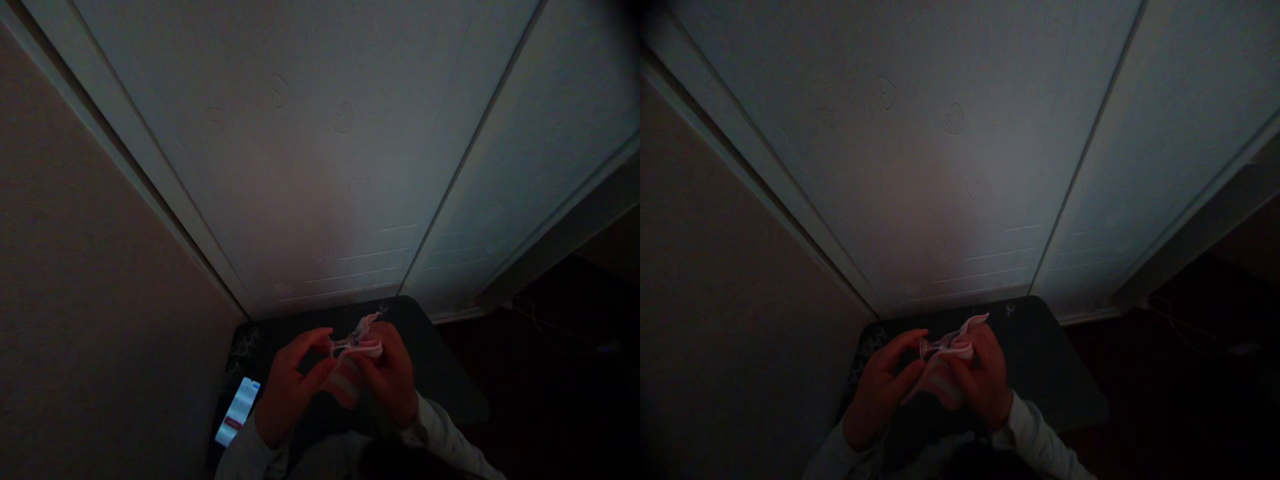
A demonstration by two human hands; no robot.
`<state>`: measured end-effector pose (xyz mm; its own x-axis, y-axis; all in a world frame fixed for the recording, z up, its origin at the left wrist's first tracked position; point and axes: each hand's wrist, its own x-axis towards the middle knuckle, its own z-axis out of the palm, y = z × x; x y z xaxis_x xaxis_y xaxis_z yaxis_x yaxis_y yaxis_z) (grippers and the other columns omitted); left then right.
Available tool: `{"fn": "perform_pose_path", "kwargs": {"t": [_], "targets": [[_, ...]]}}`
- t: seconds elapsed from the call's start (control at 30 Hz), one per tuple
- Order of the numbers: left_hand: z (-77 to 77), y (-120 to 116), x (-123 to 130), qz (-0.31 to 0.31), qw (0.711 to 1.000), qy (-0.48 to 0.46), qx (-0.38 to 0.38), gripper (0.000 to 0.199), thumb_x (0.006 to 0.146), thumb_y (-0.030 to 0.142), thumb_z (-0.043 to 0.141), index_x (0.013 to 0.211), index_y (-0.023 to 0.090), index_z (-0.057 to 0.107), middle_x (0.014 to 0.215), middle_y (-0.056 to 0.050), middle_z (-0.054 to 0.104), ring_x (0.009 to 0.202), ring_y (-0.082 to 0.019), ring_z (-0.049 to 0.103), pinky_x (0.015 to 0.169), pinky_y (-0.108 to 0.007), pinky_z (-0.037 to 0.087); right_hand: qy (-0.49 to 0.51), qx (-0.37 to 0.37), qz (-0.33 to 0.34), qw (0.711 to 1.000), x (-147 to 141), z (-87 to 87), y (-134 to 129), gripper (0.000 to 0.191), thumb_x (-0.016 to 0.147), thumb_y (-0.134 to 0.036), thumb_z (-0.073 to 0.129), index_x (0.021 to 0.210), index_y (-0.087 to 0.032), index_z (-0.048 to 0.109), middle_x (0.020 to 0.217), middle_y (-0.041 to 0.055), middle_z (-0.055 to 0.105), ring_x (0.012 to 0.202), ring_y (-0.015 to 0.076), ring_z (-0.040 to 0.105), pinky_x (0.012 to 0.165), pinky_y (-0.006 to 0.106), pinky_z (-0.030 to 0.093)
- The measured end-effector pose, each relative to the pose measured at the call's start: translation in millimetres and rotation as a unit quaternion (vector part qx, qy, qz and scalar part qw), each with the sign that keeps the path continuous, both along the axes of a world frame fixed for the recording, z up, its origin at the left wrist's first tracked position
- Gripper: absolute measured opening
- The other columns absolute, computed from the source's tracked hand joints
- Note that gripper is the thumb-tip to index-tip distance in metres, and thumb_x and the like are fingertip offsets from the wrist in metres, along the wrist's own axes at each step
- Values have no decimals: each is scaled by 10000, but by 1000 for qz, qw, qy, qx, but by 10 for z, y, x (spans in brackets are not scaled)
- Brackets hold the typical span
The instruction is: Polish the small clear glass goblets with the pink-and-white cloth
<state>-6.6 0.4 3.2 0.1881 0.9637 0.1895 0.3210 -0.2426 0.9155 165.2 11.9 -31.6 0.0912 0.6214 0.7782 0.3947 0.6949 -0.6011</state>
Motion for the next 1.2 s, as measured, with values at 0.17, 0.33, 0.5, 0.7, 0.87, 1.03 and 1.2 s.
{"fn": "perform_pose_path", "kwargs": {"t": [0.17, 0.33, 0.5, 0.7, 0.87, 1.03, 1.2], "targets": [[45, 2, 41, -1, 1000, 23, 8, 322, 772, 257, 618, 1082, 184, 666, 921, -38, 714, 843, -183, 642, 777, -264, 485, 5, -8, 9, 1000, 45, -23, -15, 62, 794, -170, 585, 794, -222, 553, 723, 5, 576, 691, 188, 549, 605, 317, 459], [76, -6, 67, -8, 999, 39, 16, 342, 722, 215, 654, 1063, 207, 670, 892, -19, 715, 837, -179, 641, 782, -261, 483, 10, -1, 10, 1000, 70, -38, -25, 50, 796, -181, 577, 791, -224, 550, 725, 10, 578, 688, 191, 552, 592, 323, 460], [91, -37, 73, 10, 999, 45, 7, 291, 723, 216, 636, 1011, 215, 675, 864, -13, 715, 810, -181, 641, 756, -267, 491, -10, 23, -10, 1000, 49, 43, -37, 69, 799, -185, 590, 765, -226, 547, 674, -3, 579, 650, 188, 561, 579, 324, 466], [84, -45, 44, 16, 999, 27, -20, 262, 715, 231, 624, 971, 207, 671, 824, -15, 709, 774, -187, 627, 767, -283, 480, -24, 51, -14, 998, 13, 87, -53, 78, 800, -167, 593, 787, -231, 552, 669, -1, 594, 621, 186, 572, 557, 324, 472], [79, -56, 7, -12, 999, -4, -33, 200, 751, 297, 611, 908, 178, 646, 782, -14, 647, 759, -180, 586, 717, -261, 444, -36, 56, -22, 998, -11, 47, -70, 67, 810, -185, 602, 803, -235, 558, 684, 6, 601, 638, 194, 592, 566, 340, 481], [44, -74, -17, -49, 994, -66, -69, 259, 835, 426, 525, 789, 173, 554, 706, 20, 500, 651, -131, 466, 593, -225, 383, -49, 84, -17, 995, -92, 87, -68, 64, 842, -204, 584, 822, -242, 537, 664, -2, 598, 615, 184, 587, 556, 333, 488], [41, -83, -22, -53, 984, -113, -129, 376, 855, 526, 460, 685, 191, 468, 618, 48, 404, 578, -116, 375, 532, -219, 329, -66, 98, -10, 993, -164, 105, -70, 92, 828, -153, 576, 817, -233, 531, 667, 8, 586, 618, 177, 573, 536, 308, 492]]}}
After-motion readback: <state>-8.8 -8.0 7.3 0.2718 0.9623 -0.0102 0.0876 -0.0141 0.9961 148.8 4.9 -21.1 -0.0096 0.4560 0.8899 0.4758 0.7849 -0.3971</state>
